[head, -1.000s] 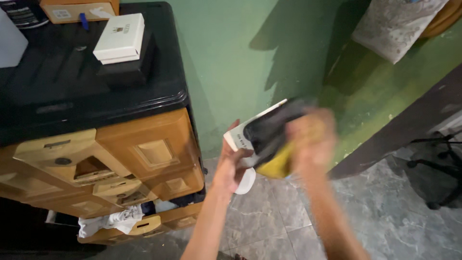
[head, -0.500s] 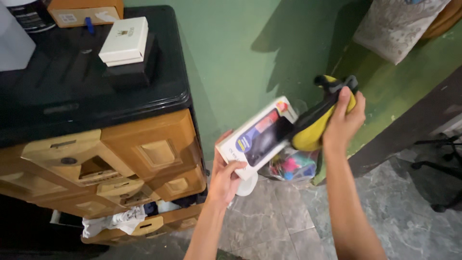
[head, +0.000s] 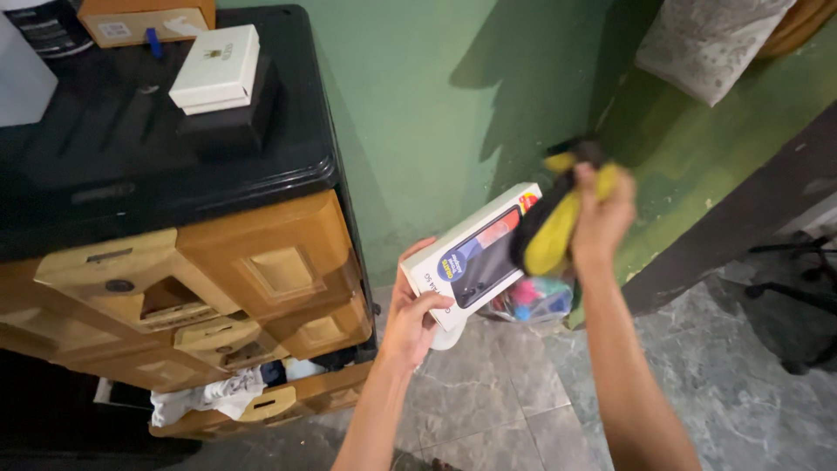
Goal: The person wipes various small containers and boxes with a cloth, moving them from a surface to a chair and then back again.
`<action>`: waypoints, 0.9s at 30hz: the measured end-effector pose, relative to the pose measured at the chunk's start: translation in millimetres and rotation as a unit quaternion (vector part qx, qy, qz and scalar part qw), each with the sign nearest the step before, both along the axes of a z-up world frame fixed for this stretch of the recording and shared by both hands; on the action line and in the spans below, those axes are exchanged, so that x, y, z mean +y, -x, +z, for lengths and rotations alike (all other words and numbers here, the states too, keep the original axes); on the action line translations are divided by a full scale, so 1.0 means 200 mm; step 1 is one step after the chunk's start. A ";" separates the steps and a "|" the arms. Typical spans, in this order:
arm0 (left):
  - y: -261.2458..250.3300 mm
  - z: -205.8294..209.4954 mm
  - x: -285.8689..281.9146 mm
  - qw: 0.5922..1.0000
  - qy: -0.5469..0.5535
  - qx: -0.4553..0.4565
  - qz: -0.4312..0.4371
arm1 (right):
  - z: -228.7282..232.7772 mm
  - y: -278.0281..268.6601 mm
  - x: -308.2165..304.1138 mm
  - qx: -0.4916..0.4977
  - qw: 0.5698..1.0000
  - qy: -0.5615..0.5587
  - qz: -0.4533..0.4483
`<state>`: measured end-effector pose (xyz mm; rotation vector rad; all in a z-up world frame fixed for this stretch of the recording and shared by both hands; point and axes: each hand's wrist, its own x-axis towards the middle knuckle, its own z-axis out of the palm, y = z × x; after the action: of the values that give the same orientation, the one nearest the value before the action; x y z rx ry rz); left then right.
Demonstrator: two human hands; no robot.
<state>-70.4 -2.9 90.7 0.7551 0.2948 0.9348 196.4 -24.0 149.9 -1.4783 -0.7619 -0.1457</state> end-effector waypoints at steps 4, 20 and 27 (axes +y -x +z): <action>-0.05 0.02 0.02 0.999 0.000 -0.011 0.035 | 0.10 0.17 -0.12 -0.129 0.989 -0.068 0.028; 0.06 0.00 0.00 0.999 -0.016 0.037 -0.008 | 0.03 0.02 -0.11 -0.019 0.998 0.015 -0.054; -0.13 -0.34 0.04 0.995 0.096 -0.036 0.020 | -0.02 0.69 -0.23 -0.418 0.865 0.102 0.259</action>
<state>-44.2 5.3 23.1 0.5407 0.3322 0.9537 58.9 -69.7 145.8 -1.3254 -1.9048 -0.3105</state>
